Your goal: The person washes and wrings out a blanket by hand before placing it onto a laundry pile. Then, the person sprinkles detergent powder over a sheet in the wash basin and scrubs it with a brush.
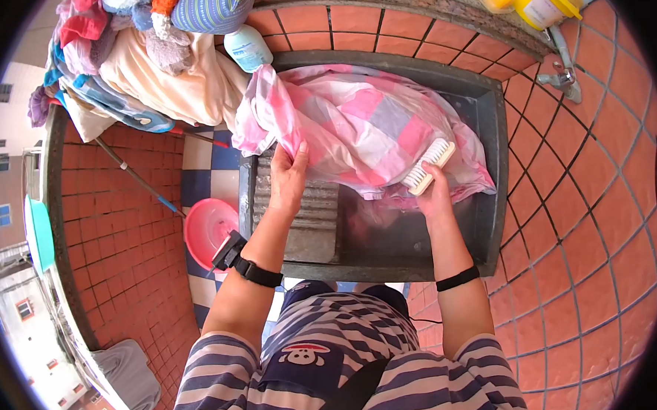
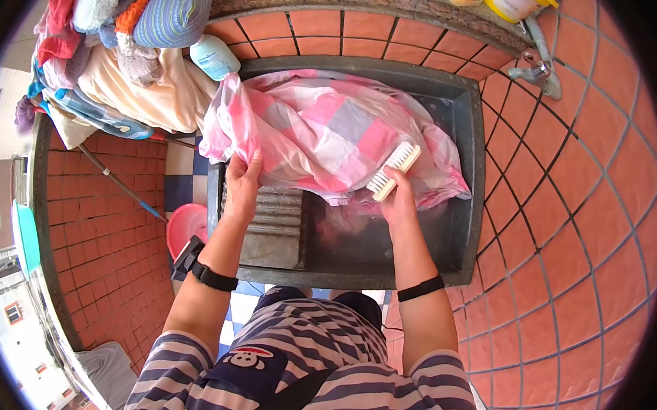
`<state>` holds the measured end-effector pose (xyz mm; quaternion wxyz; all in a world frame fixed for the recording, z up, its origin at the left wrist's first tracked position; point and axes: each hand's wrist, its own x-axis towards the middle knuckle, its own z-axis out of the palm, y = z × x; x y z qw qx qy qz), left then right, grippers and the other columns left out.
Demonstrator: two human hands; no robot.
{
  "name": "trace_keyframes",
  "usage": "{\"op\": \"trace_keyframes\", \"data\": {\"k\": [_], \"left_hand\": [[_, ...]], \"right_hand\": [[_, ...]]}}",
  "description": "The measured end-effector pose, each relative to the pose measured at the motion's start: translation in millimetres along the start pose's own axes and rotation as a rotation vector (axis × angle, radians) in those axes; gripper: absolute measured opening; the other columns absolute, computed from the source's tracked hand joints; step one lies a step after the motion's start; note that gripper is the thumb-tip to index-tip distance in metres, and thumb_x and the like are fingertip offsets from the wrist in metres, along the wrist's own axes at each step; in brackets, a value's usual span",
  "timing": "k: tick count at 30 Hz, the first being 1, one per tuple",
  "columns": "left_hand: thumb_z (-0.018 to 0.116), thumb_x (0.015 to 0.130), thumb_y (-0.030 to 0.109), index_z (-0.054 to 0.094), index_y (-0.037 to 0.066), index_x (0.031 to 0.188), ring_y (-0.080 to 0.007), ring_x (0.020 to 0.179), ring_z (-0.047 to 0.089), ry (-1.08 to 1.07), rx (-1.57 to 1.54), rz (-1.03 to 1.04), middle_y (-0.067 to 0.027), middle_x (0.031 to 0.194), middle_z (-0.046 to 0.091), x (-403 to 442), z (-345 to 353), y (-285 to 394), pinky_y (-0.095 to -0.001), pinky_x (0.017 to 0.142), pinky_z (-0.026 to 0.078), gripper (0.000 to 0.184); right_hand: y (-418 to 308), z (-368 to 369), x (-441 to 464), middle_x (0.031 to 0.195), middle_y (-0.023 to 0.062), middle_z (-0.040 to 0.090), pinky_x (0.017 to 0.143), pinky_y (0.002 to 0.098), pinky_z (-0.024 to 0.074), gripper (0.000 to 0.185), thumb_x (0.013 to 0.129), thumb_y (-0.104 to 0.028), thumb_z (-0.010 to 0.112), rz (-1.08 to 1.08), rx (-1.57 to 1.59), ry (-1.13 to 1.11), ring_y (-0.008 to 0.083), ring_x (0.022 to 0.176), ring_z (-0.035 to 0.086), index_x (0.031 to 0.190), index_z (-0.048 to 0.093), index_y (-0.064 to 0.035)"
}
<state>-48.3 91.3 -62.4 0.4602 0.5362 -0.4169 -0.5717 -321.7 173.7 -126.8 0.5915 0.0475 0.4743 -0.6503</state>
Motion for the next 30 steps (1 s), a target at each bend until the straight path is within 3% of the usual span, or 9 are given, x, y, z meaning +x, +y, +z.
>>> {"op": "trace_keyframes", "data": {"k": [7, 10, 12, 16, 18, 22, 25, 26, 30], "left_hand": [[0.053, 0.096, 0.028, 0.053, 0.001, 0.121, -0.0124, 0.101, 0.057, 0.074, -0.236, 0.136, -0.0054, 0.113, 0.06, -50, -19, 78, -0.0278, 0.088, 0.045, 0.037], [0.054, 0.095, 0.029, 0.053, 0.0, 0.122, -0.0127, 0.103, 0.053, 0.193, -0.026, -0.026, -0.0052, 0.113, 0.06, -76, -49, 41, -0.0267, 0.09, 0.041, 0.04], [0.054, 0.095, 0.03, 0.053, -0.001, 0.124, -0.0135, 0.108, 0.05, 0.208, 0.068, -0.202, -0.0057, 0.113, 0.059, -98, -65, 9, -0.027, 0.094, 0.037, 0.042], [0.048, 0.097, 0.036, 0.052, 0.0, 0.121, -0.0167, 0.102, 0.056, 0.193, 0.049, -0.155, -0.0085, 0.11, 0.061, -124, -98, -23, -0.0282, 0.089, 0.043, 0.044], [0.043, 0.098, 0.039, 0.054, 0.001, 0.117, -0.0185, 0.095, 0.061, 0.304, -0.333, -0.174, -0.0102, 0.108, 0.061, -122, -73, 43, -0.0294, 0.083, 0.048, 0.044], [0.048, 0.097, 0.037, 0.06, 0.003, 0.109, -0.0137, 0.092, 0.059, 0.31, -0.211, -0.128, -0.0064, 0.102, 0.063, -134, -96, 33, -0.0281, 0.083, 0.046, 0.038], [0.051, 0.096, 0.035, 0.064, 0.005, 0.101, -0.0063, 0.078, 0.055, 0.336, -0.108, -0.184, -0.0013, 0.091, 0.064, -139, -116, -10, -0.0218, 0.072, 0.044, 0.033], [0.052, 0.096, 0.034, 0.064, 0.006, 0.096, -0.0046, 0.07, 0.052, 0.324, -0.04, -0.284, 0.0012, 0.083, 0.062, -138, -126, -17, -0.0207, 0.064, 0.041, 0.03], [0.052, 0.096, 0.031, 0.061, 0.01, 0.078, -0.0011, 0.051, 0.037, 0.443, -0.081, -0.357, 0.0086, 0.06, 0.049, -135, -119, 1, -0.0206, 0.044, 0.027, 0.029]], "right_hand": [[-87, 19, -2, 0.089, 0.0043, 0.06, 0.06, 0.0343, 0.0506, 0.037, 0.074, -0.016, 0.068, -0.19, -0.018, 0.024, 0.0177, 0.077, 0.061, 0.107, 0.056, -0.0069], [-64, 18, -9, 0.079, 0.0116, 0.065, 0.053, 0.0309, 0.051, 0.031, 0.071, -0.013, 0.069, -0.41, -0.787, 0.158, 0.0189, 0.062, 0.063, 0.097, 0.062, 0.002], [-8, 63, -41, 0.094, 0.0216, 0.062, 0.075, 0.0404, 0.0499, 0.052, 0.073, -0.016, 0.068, -0.62, -1.119, 0.042, 0.0297, 0.085, 0.063, 0.115, 0.051, 0.0088], [109, 132, -113, 0.098, 0.0234, 0.049, 0.08, 0.0448, 0.043, 0.081, 0.076, -0.036, 0.072, -0.926, -1.26, -0.524, 0.0385, 0.085, 0.051, 0.142, 0.033, -0.0074], [128, 125, -106, 0.09, 0.0141, 0.042, 0.076, 0.0438, 0.0438, 0.071, 0.076, -0.036, 0.071, -1.111, -1.368, -0.789, 0.0334, 0.082, 0.051, 0.14, 0.039, -0.0346], [27, -18, 34, 0.087, 0.0194, 0.052, 0.071, 0.0443, 0.0448, 0.061, 0.081, -0.03, 0.065, -0.761, -1.983, -0.01, 0.0332, 0.076, 0.052, 0.137, 0.043, -0.0314], [42, 7, 35, 0.096, 0.0235, 0.054, 0.074, 0.0443, 0.0457, 0.055, 0.086, -0.035, 0.06, -0.647, -1.946, 0.248, 0.035, 0.082, 0.054, 0.137, 0.044, -0.0253], [62, 37, 21, 0.098, 0.0241, 0.052, 0.079, 0.0454, 0.0436, 0.059, 0.085, -0.036, 0.061, -0.474, -1.258, -0.004, 0.037, 0.087, 0.054, 0.138, 0.043, -0.0199], [143, 133, -106, 0.095, 0.0202, 0.049, 0.079, 0.0437, 0.0444, 0.062, 0.079, -0.038, 0.068, -0.933, -1.258, -0.673, 0.0356, 0.086, 0.053, 0.136, 0.048, -0.0248]]}}
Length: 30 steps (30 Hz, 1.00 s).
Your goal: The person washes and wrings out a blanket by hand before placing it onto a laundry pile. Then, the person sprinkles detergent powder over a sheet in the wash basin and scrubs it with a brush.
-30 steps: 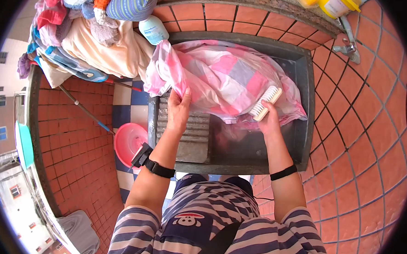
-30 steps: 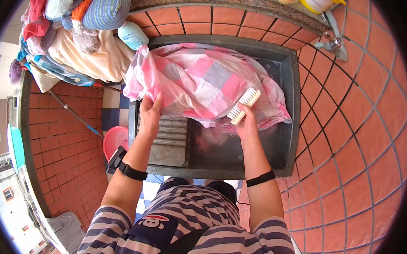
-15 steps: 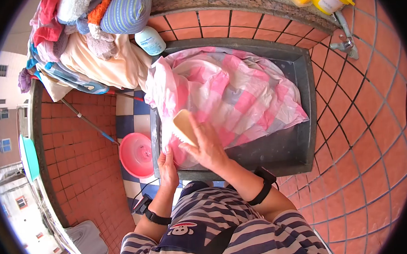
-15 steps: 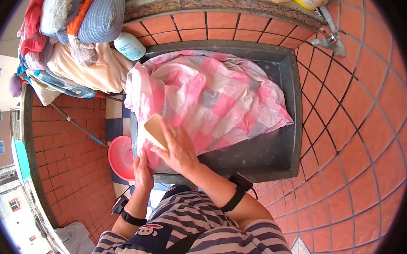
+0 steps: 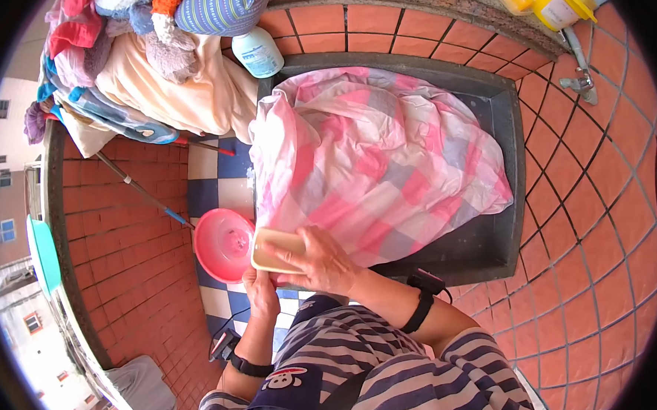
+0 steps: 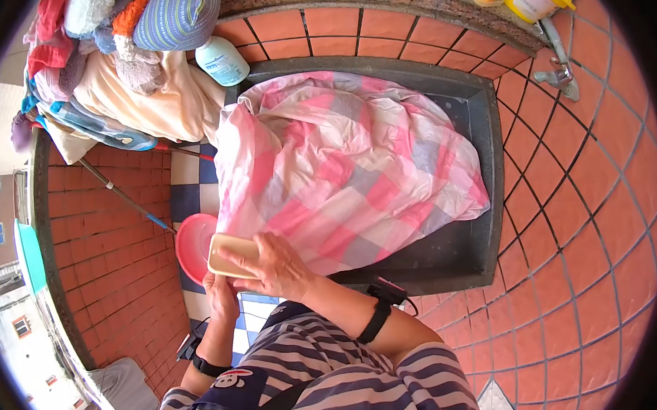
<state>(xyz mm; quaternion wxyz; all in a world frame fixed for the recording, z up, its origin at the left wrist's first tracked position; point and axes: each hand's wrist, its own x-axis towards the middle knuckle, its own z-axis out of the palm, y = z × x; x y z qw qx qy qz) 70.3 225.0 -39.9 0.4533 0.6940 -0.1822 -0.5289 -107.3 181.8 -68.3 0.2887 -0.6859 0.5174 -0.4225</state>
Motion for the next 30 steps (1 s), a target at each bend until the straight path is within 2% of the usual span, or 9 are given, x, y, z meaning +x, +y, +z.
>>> {"op": "trace_keyframes", "data": {"k": [3, 6, 7, 10, 15, 20, 27, 29, 30], "left_hand": [[0.053, 0.096, 0.025, 0.063, 0.007, 0.082, -0.0035, 0.056, 0.048, -0.023, -0.135, 0.127, 0.0038, 0.067, 0.058, -10, -16, 9, -0.0201, 0.049, 0.037, 0.025], [0.054, 0.096, 0.025, 0.064, 0.007, 0.081, -0.004, 0.055, 0.048, -0.069, -0.151, 0.107, 0.0041, 0.065, 0.057, -13, -29, 10, -0.0209, 0.05, 0.037, 0.026], [0.055, 0.095, 0.026, 0.064, 0.007, 0.08, -0.0041, 0.055, 0.048, -0.152, -0.03, 0.031, 0.0044, 0.063, 0.056, -6, -36, 9, -0.0211, 0.05, 0.037, 0.026], [0.055, 0.095, 0.024, 0.065, 0.006, 0.08, -0.0064, 0.057, 0.052, -0.237, 0.136, -0.068, 0.0019, 0.066, 0.059, 6, -52, -12, -0.0232, 0.054, 0.042, 0.026], [0.058, 0.093, 0.024, 0.065, 0.006, 0.081, -0.0061, 0.054, 0.049, -0.298, 0.208, 0.033, 0.0017, 0.067, 0.06, 3, -66, -4, -0.0232, 0.052, 0.04, 0.023], [0.06, 0.092, 0.023, 0.067, 0.001, 0.086, -0.0064, 0.059, 0.052, -0.333, 0.321, -0.039, -0.0004, 0.069, 0.063, -4, -81, -4, -0.023, 0.057, 0.041, 0.024], [0.065, 0.086, 0.021, 0.062, -0.005, 0.1, -0.0162, 0.069, 0.061, -0.279, 0.556, -0.104, -0.0105, 0.084, 0.065, 20, -61, -22, -0.0323, 0.064, 0.051, 0.029], [0.064, 0.084, 0.022, 0.047, -0.008, 0.12, -0.0294, 0.092, 0.06, -0.154, 0.983, 0.614, -0.0233, 0.108, 0.057, 14, -46, -23, -0.0399, 0.075, 0.049, 0.049], [0.061, 0.082, 0.022, 0.032, -0.007, 0.13, -0.0434, 0.108, 0.049, -0.2, 1.036, 0.661, -0.0312, 0.12, 0.045, 19, -47, -29, -0.0484, 0.09, 0.042, 0.063]], "right_hand": [[72, -12, -5, 0.091, 0.0144, 0.046, 0.077, 0.0436, 0.0449, 0.075, 0.065, -0.022, 0.074, -0.249, -0.343, -0.162, 0.0315, 0.083, 0.05, 0.134, 0.048, -0.0346], [185, -127, 2, 0.088, 0.0195, 0.053, 0.073, 0.0457, 0.0446, 0.058, 0.08, -0.029, 0.066, 0.463, -0.959, -0.046, 0.0345, 0.08, 0.052, 0.135, 0.048, -0.0273], [247, -149, -15, 0.086, 0.0232, 0.055, 0.073, 0.0463, 0.0441, 0.055, 0.084, -0.037, 0.062, 0.497, -0.63, 0.094, 0.0362, 0.078, 0.053, 0.136, 0.046, -0.0256], [148, -89, 19, 0.087, 0.0223, 0.053, 0.074, 0.0468, 0.0438, 0.059, 0.083, -0.037, 0.064, 0.42, -0.438, 0.269, 0.0371, 0.078, 0.052, 0.138, 0.044, -0.0242], [-2, 30, -17, 0.093, 0.0141, 0.044, 0.076, 0.0439, 0.0427, 0.077, 0.072, -0.029, 0.074, -0.215, -0.123, -0.221, 0.0315, 0.085, 0.05, 0.141, 0.04, -0.0326], [185, -133, -60, 0.082, 0.0154, 0.049, 0.073, 0.0439, 0.0425, 0.062, 0.075, -0.028, 0.068, 0.407, -1.076, 0.105, 0.0331, 0.075, 0.05, 0.133, 0.049, -0.0284], [159, -182, -134, 0.099, 0.0209, 0.049, 0.081, 0.0464, 0.0439, 0.076, 0.08, -0.029, 0.064, 0.805, -1.032, 0.256, 0.037, 0.094, 0.052, 0.146, 0.025, -0.0303], [161, -164, -156, 0.103, 0.0213, 0.05, 0.086, 0.0482, 0.044, 0.086, 0.082, -0.031, 0.063, 1.257, -0.936, 0.168, 0.0385, 0.097, 0.053, 0.149, 0.008, -0.0297], [162, -158, -174, 0.107, 0.0235, 0.05, 0.087, 0.0472, 0.0448, 0.09, 0.083, -0.031, 0.062, 1.318, -0.843, 0.08, 0.0393, 0.099, 0.054, 0.148, 0.0, -0.0291]]}}
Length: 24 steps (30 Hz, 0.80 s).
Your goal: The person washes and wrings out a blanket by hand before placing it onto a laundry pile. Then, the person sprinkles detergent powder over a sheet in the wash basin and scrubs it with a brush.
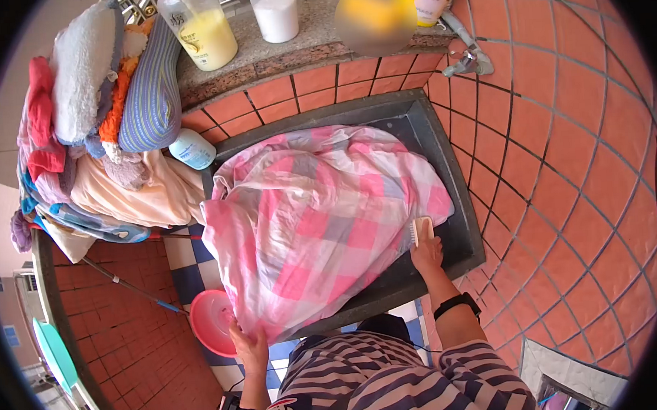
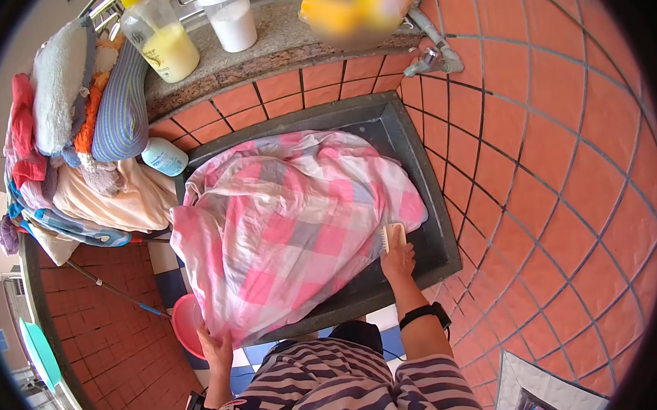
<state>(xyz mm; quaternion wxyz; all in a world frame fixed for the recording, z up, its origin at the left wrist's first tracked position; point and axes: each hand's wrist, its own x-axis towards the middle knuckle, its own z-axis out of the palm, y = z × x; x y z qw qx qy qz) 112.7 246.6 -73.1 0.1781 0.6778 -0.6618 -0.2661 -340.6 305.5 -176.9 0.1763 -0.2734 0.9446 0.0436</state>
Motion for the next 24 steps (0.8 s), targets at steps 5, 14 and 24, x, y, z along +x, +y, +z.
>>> {"op": "trace_keyframes", "data": {"k": [5, 14, 24], "left_hand": [[0.051, 0.085, 0.024, 0.032, -0.015, 0.13, -0.0546, 0.122, 0.033, -0.192, 0.289, 0.081, -0.0432, 0.129, 0.031, 1, 45, -2, -0.055, 0.103, 0.028, 0.063], [0.045, 0.085, 0.021, 0.027, -0.02, 0.13, -0.0615, 0.122, 0.027, -0.087, 0.431, 0.063, -0.0507, 0.127, 0.024, 3, 64, 12, -0.0566, 0.107, 0.023, 0.064], [0.046, 0.081, 0.023, 0.027, -0.016, 0.132, -0.0627, 0.123, 0.023, -0.081, 0.349, -0.05, -0.049, 0.129, 0.024, 1, 69, 22, -0.057, 0.107, 0.022, 0.068]], "right_hand": [[13, 29, 31, 0.122, 0.0318, 0.044, 0.092, 0.0471, 0.0441, 0.101, 0.082, -0.027, 0.063, 0.028, 0.137, -0.363, 0.0444, 0.107, 0.052, 0.147, -0.015, -0.025], [38, 72, 92, 0.109, 0.023, 0.061, 0.089, 0.044, 0.0466, 0.044, 0.081, -0.029, 0.062, -0.617, 0.013, -0.367, 0.0349, 0.104, 0.059, 0.119, 0.056, -0.0075], [-67, -149, 43, 0.12, 0.0276, 0.054, 0.094, 0.0485, 0.0407, 0.059, 0.072, -0.043, 0.071, -0.659, 0.098, -0.107, 0.0416, 0.111, 0.054, 0.119, 0.059, -0.0078]]}}
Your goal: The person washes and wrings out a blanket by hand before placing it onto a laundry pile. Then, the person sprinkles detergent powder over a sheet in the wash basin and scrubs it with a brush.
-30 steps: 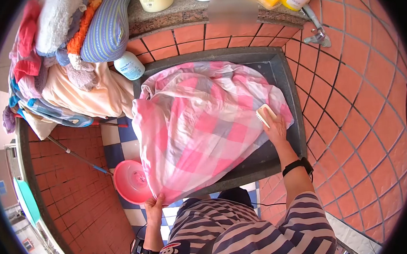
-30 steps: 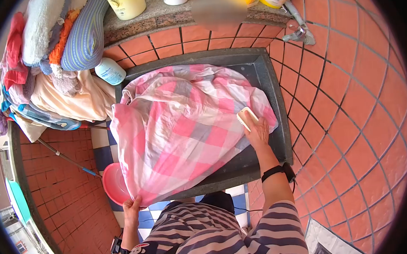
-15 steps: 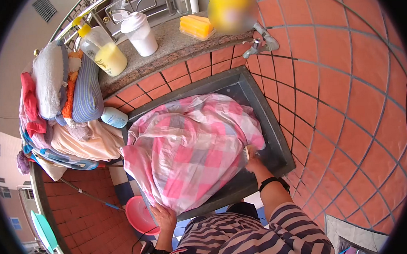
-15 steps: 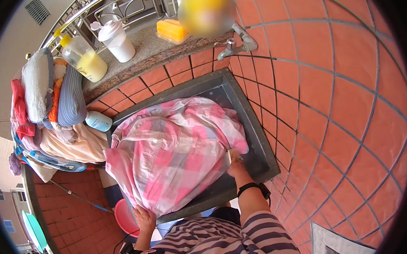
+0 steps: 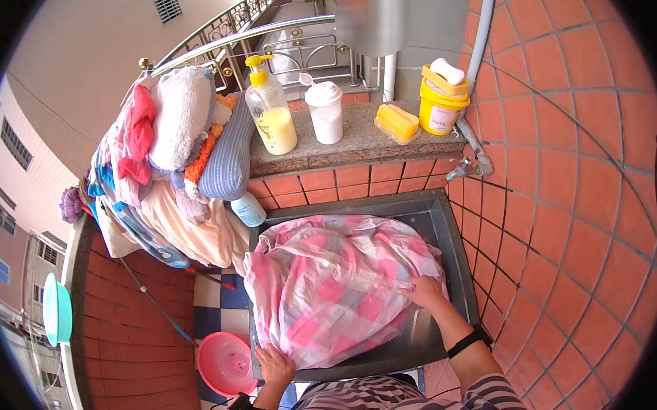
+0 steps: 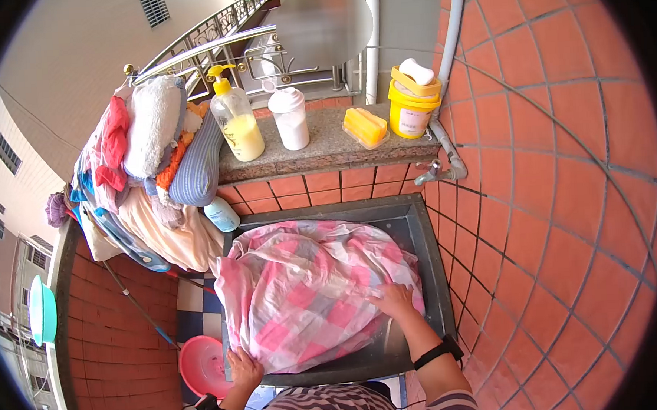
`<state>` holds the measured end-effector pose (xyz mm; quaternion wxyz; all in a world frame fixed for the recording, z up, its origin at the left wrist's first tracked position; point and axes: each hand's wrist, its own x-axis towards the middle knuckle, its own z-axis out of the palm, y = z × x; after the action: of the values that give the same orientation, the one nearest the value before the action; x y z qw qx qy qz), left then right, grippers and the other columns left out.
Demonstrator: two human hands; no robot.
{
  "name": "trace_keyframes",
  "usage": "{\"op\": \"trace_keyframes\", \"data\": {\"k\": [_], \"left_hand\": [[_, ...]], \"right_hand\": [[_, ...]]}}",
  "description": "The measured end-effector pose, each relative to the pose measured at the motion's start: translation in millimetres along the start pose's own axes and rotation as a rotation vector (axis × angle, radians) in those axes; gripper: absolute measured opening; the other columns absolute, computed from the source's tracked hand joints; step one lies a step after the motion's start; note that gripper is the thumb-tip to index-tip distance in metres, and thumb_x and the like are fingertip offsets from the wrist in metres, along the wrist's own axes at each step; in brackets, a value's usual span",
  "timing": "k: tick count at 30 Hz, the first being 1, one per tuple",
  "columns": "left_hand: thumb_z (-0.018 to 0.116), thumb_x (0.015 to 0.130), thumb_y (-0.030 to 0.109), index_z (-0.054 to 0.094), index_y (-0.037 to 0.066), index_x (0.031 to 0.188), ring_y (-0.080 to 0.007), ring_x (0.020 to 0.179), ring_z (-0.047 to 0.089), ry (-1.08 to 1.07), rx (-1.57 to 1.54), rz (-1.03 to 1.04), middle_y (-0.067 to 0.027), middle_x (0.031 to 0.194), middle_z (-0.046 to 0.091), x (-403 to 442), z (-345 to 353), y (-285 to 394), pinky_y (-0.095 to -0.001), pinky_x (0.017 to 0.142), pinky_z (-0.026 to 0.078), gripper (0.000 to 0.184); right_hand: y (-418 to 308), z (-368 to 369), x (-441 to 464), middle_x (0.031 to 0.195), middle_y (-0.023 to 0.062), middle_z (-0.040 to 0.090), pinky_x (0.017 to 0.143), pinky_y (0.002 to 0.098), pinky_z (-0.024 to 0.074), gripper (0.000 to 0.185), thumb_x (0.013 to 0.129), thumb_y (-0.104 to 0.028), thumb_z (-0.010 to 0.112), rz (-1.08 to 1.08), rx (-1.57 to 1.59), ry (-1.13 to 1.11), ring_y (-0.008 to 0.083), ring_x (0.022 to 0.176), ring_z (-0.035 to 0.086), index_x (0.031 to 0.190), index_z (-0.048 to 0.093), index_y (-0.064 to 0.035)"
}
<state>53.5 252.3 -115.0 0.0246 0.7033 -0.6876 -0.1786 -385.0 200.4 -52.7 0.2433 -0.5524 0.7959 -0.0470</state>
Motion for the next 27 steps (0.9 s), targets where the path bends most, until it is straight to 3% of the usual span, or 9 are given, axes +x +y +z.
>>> {"op": "trace_keyframes", "data": {"k": [2, 4, 6, 10, 13, 15, 19, 21, 27], "left_hand": [[0.047, 0.08, 0.023, 0.027, -0.016, 0.132, -0.0627, 0.124, 0.023, 0.01, -0.021, -0.023, -0.0488, 0.129, 0.024, 1, 1, 1, -0.0567, 0.108, 0.022, 0.068], [0.047, 0.08, 0.023, 0.027, -0.016, 0.132, -0.0628, 0.124, 0.022, 0.02, 0.004, 0.011, -0.0489, 0.129, 0.024, 1, 5, -3, -0.0566, 0.108, 0.022, 0.068], [0.047, 0.08, 0.022, 0.028, -0.016, 0.131, -0.0634, 0.124, 0.021, 0.027, 0.015, 0.02, -0.0494, 0.128, 0.024, 0, 0, 0, -0.0566, 0.107, 0.022, 0.066], [0.047, 0.08, 0.021, 0.029, -0.016, 0.13, -0.064, 0.123, 0.021, 0.028, -0.062, -0.002, -0.05, 0.128, 0.024, -2, -7, 4, -0.0569, 0.107, 0.022, 0.065], [0.048, 0.081, 0.021, 0.029, -0.016, 0.13, -0.0645, 0.123, 0.021, 0.04, -0.055, 0.014, -0.0504, 0.129, 0.022, -4, -5, 1, -0.057, 0.106, 0.024, 0.064], [0.048, 0.082, 0.019, 0.029, -0.016, 0.13, -0.0647, 0.123, 0.021, 0.055, 0.026, 0.066, -0.0505, 0.129, 0.022, -5, -10, 3, -0.0565, 0.105, 0.027, 0.062], [0.048, 0.083, 0.018, 0.029, -0.015, 0.13, -0.0642, 0.124, 0.021, 0.067, -0.055, 0.04, -0.0499, 0.13, 0.02, -5, -12, 4, -0.0552, 0.104, 0.03, 0.061], [0.049, 0.083, 0.019, 0.028, -0.014, 0.133, -0.0627, 0.126, 0.019, 0.043, 0.023, 0.045, -0.0486, 0.133, 0.018, -4, -12, 4, -0.0534, 0.104, 0.032, 0.062], [0.048, 0.085, 0.019, 0.028, -0.014, 0.133, -0.062, 0.127, 0.017, 0.041, -0.002, 0.048, -0.0477, 0.134, 0.016, -4, -10, 3, -0.0548, 0.106, 0.026, 0.062]], "right_hand": [[-38, -25, 26, 0.136, 0.0343, 0.034, 0.102, 0.047, 0.0349, 0.088, 0.067, -0.044, 0.076, -0.225, 0.114, 0.294, 0.0451, 0.122, 0.042, 0.138, 0.039, -0.0077], [-90, -68, 60, 0.139, 0.0325, 0.031, 0.105, 0.0448, 0.0318, 0.105, 0.064, -0.04, 0.08, -0.355, 0.317, 0.521, 0.0432, 0.129, 0.033, 0.141, 0.024, 0.0049], [-139, -110, 98, 0.141, 0.0321, 0.028, 0.108, 0.0441, 0.028, 0.113, 0.064, -0.039, 0.082, -0.492, 0.447, 0.671, 0.0419, 0.131, 0.03, 0.143, 0.014, 0.0056], [-207, -167, 192, 0.147, 0.0286, 0.02, 0.112, 0.0397, 0.0223, 0.126, 0.06, -0.042, 0.084, -0.439, 0.731, 0.688, 0.0371, 0.138, 0.021, 0.143, 0.003, 0.0072], [-226, -187, 251, 0.146, 0.0268, 0.024, 0.11, 0.0377, 0.0256, 0.129, 0.056, -0.035, 0.086, -0.434, 0.921, 0.618, 0.0337, 0.136, 0.027, 0.143, 0.002, 0.0089], [-236, -195, 265, 0.123, 0.0183, 0.05, 0.094, 0.036, 0.043, 0.099, 0.057, -0.023, 0.086, -0.717, 1.015, 0.591, 0.0281, 0.111, 0.053, 0.133, 0.029, 0.0057], [-247, -196, 246, 0.111, 0.0146, 0.059, 0.087, 0.0356, 0.0465, 0.078, 0.058, -0.023, 0.085, -0.675, 1.001, 0.657, 0.0258, 0.101, 0.059, 0.12, 0.045, 0.0015], [-242, -194, 211, 0.109, 0.0147, 0.06, 0.086, 0.0362, 0.0467, 0.077, 0.06, -0.025, 0.085, -0.696, 0.837, 0.931, 0.0267, 0.102, 0.059, 0.12, 0.045, 0.0015], [-170, -195, 47, 0.112, 0.0156, 0.058, 0.088, 0.0385, 0.045, 0.075, 0.063, -0.018, 0.085, -0.838, -0.023, 1.163, 0.0274, 0.1, 0.059, 0.122, 0.042, 0.0003]]}}
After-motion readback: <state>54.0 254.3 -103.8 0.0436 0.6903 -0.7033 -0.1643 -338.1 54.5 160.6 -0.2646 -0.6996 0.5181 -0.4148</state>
